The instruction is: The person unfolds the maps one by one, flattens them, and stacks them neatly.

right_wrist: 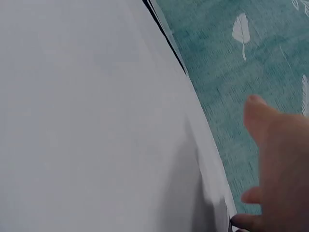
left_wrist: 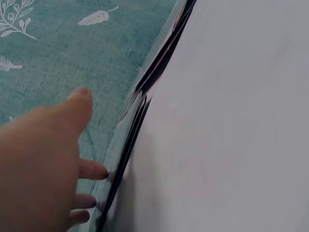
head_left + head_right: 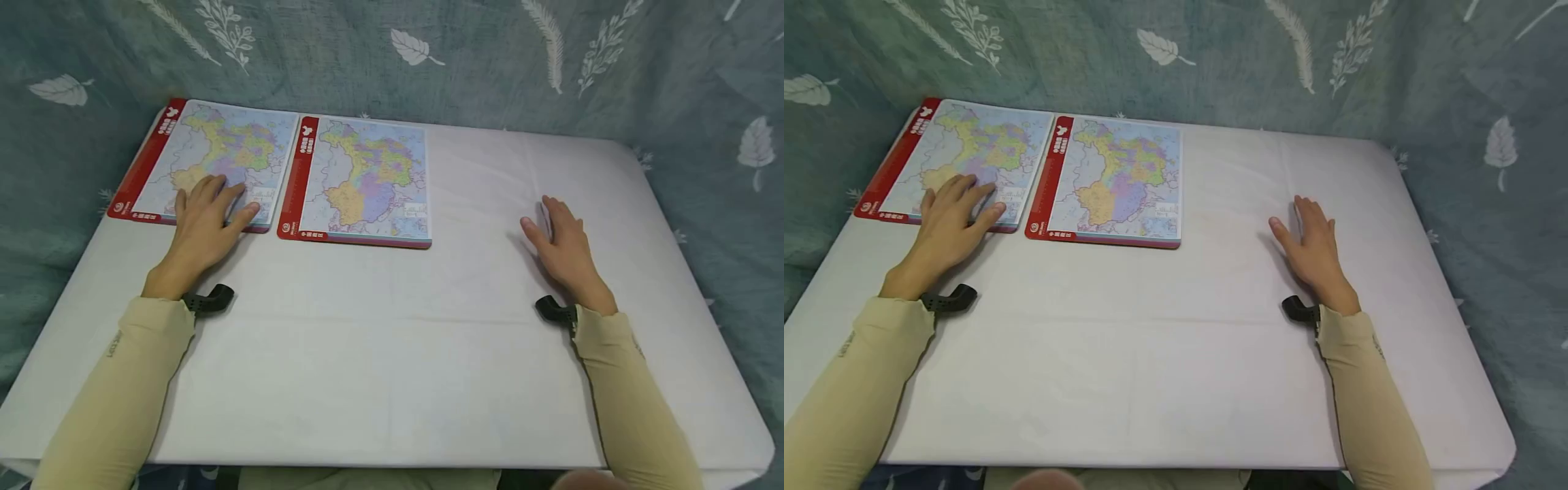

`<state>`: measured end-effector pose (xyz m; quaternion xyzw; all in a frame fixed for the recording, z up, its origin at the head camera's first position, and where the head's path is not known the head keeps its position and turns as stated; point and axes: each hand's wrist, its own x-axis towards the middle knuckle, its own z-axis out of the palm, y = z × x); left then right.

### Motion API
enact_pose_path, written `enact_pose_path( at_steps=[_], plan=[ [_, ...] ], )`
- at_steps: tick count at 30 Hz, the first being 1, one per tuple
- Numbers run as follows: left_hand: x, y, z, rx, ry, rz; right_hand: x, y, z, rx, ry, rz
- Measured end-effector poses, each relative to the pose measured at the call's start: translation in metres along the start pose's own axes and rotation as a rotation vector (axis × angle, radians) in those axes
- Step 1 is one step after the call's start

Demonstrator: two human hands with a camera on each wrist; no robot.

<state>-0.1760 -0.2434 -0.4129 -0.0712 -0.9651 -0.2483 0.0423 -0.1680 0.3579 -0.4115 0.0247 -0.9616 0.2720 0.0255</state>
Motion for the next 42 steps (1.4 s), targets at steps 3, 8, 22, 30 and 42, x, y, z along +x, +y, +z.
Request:
enact_pose_path(
  at_steps=[3, 8, 22, 30, 42],
  plan=[
    [0.000, 0.002, 0.000, -0.014, -0.002, 0.002, 0.000, -0.010, 0.007, 0.040, 0.019, 0.008],
    [0.000, 0.007, 0.004, -0.022, 0.005, 0.015, 0.001, -0.024, 0.018, 0.051, 0.023, -0.005],
    [0.004, 0.021, 0.015, -0.041, 0.012, 0.076, 0.002, -0.061, 0.048, -0.009, 0.009, -0.076],
    [0.001, 0.022, 0.015, -0.043, 0.000, 0.106, 0.011, -0.104, 0.077, -0.026, 0.001, -0.100],
    [0.001, 0.033, 0.020, 0.009, -0.096, 0.182, 0.010, -0.146, 0.101, -0.004, -0.017, -0.159]
  ],
)
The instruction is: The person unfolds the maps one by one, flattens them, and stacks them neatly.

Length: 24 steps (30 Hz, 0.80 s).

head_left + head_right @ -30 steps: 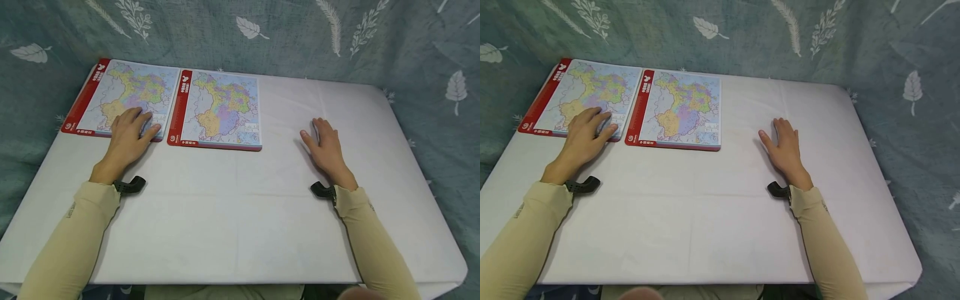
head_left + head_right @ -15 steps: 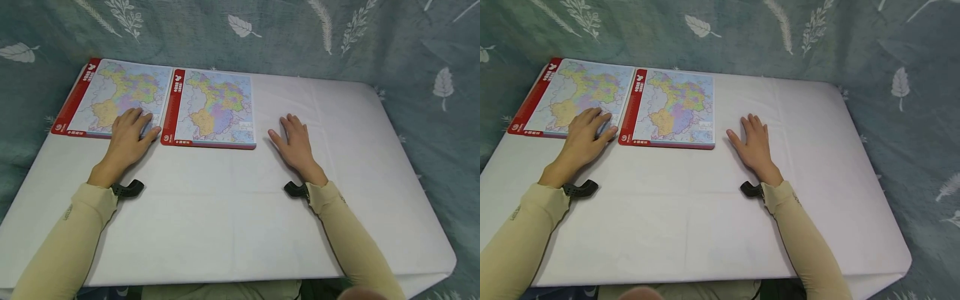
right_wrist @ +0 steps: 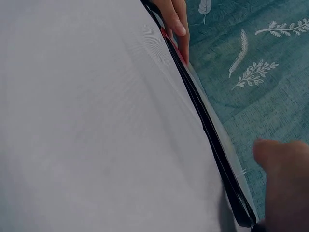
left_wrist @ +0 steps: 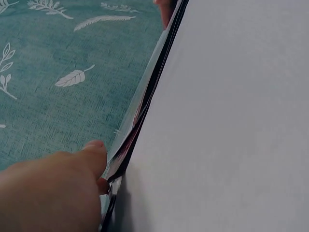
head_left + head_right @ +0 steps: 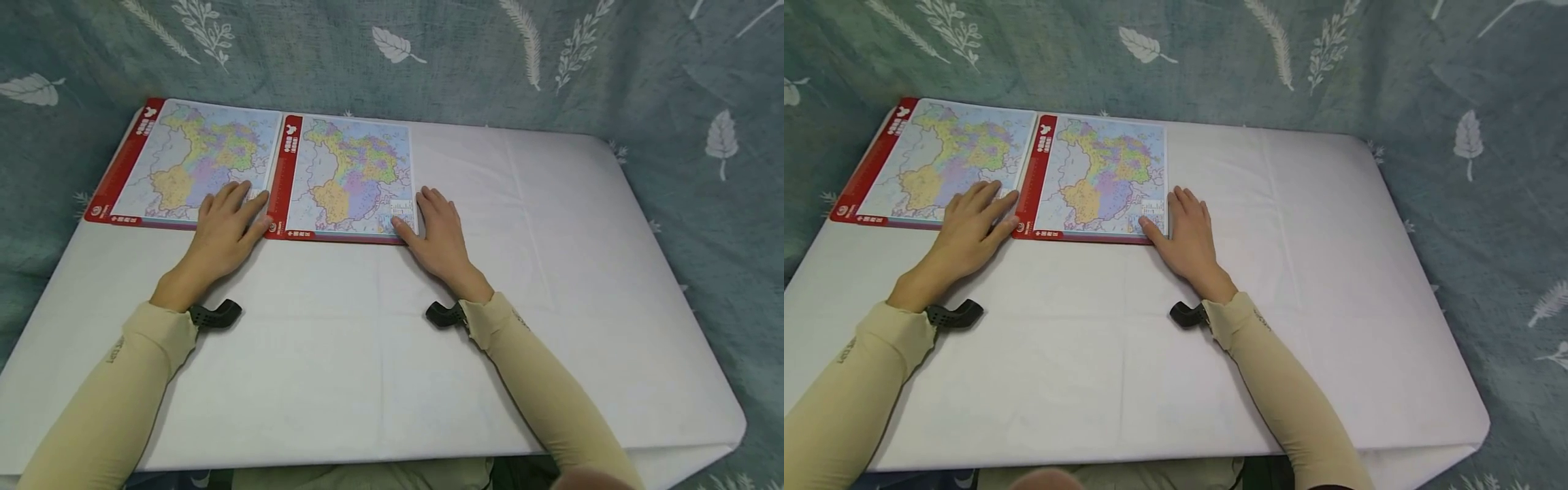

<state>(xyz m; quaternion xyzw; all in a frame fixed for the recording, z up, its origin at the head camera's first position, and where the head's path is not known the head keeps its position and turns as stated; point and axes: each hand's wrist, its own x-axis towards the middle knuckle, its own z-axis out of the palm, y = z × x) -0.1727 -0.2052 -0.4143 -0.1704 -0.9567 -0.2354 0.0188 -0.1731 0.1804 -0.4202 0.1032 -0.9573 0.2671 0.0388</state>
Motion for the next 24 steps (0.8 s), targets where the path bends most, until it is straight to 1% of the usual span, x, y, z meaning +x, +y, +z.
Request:
enact_pose_path(
  at_steps=[4, 7, 14, 18, 21, 24],
  plan=[
    [0.001, 0.003, 0.001, -0.013, 0.005, 0.012, 0.001, -0.002, 0.001, -0.003, -0.024, -0.020],
    [0.001, 0.004, 0.003, -0.052, 0.033, 0.014, 0.001, -0.003, 0.000, -0.013, -0.030, -0.026],
    [0.003, 0.007, 0.010, -0.244, 0.155, 0.021, 0.001, -0.004, -0.001, -0.007, -0.016, -0.053],
    [0.004, 0.011, 0.012, -0.306, 0.227, -0.002, 0.001, -0.003, 0.001, 0.024, 0.012, -0.069],
    [0.004, 0.013, 0.013, -0.310, 0.228, -0.019, -0.001, -0.001, 0.001, 0.060, 0.052, -0.077],
    [0.004, 0.014, 0.014, -0.301, 0.194, -0.033, -0.004, 0.001, 0.001, 0.109, 0.099, -0.096]
  ],
)
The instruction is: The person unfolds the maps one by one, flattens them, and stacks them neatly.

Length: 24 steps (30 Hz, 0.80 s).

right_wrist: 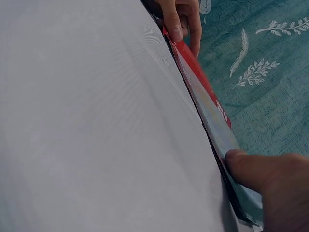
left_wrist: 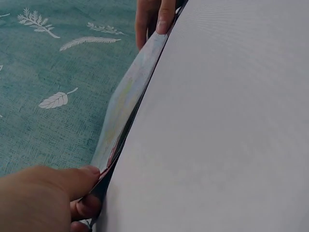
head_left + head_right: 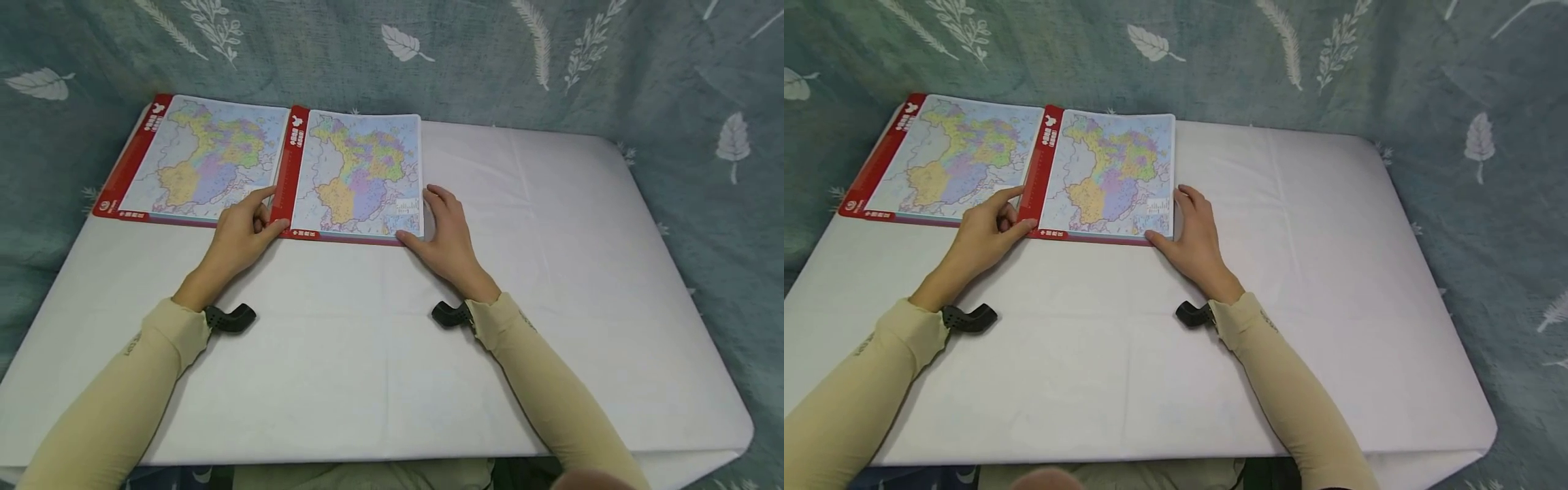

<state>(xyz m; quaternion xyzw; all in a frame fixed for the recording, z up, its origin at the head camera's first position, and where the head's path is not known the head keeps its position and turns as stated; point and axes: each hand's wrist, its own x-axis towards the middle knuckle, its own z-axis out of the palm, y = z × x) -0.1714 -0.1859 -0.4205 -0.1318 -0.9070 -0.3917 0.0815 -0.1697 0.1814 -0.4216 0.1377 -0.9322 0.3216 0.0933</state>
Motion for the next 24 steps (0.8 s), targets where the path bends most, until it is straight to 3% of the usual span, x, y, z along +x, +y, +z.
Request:
enact_pose_path(
  at_steps=[9, 24],
  plan=[
    [0.0026, 0.0032, 0.0012, -0.011, -0.020, -0.029, -0.0038, 0.0055, -0.0047, 0.145, -0.010, -0.043],
    [-0.0002, -0.0015, -0.0004, -0.032, -0.015, -0.006, -0.0064, 0.0049, -0.0043, 0.212, 0.080, 0.031]
  ],
)
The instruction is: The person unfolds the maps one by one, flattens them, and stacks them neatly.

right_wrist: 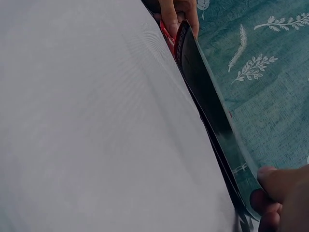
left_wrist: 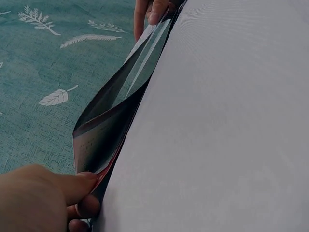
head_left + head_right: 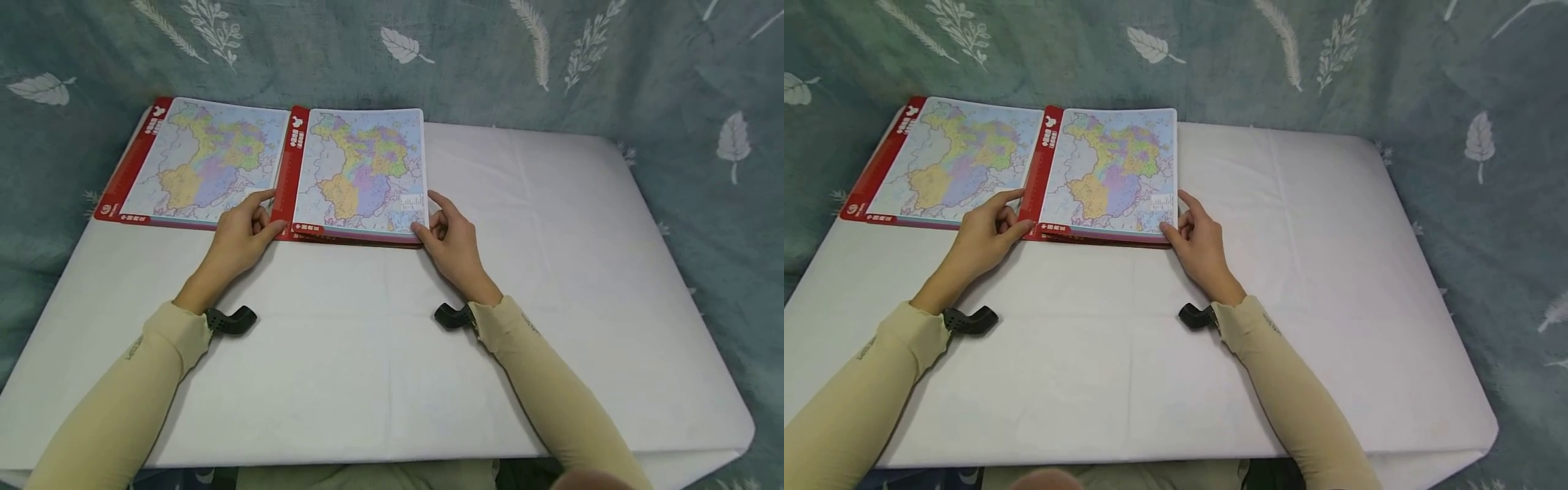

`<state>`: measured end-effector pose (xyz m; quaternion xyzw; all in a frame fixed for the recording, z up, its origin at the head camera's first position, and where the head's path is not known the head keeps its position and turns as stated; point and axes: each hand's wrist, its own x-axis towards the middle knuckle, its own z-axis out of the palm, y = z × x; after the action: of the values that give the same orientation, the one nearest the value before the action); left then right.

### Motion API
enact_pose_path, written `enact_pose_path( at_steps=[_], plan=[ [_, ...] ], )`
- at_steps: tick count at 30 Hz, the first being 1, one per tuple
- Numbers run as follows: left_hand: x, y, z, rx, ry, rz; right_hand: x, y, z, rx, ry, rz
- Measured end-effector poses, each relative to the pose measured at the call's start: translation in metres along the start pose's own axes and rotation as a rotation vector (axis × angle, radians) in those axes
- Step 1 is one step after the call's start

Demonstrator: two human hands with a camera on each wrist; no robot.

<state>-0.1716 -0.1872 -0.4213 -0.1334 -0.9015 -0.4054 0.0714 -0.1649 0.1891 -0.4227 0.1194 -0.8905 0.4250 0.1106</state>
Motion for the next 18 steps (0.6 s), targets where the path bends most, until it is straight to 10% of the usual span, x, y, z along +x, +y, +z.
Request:
enact_pose_path(
  at_steps=[18],
  plan=[
    [-0.002, -0.002, -0.001, -0.028, 0.001, -0.016, 0.000, 0.023, -0.027, 0.137, 0.090, 0.051]
  ],
)
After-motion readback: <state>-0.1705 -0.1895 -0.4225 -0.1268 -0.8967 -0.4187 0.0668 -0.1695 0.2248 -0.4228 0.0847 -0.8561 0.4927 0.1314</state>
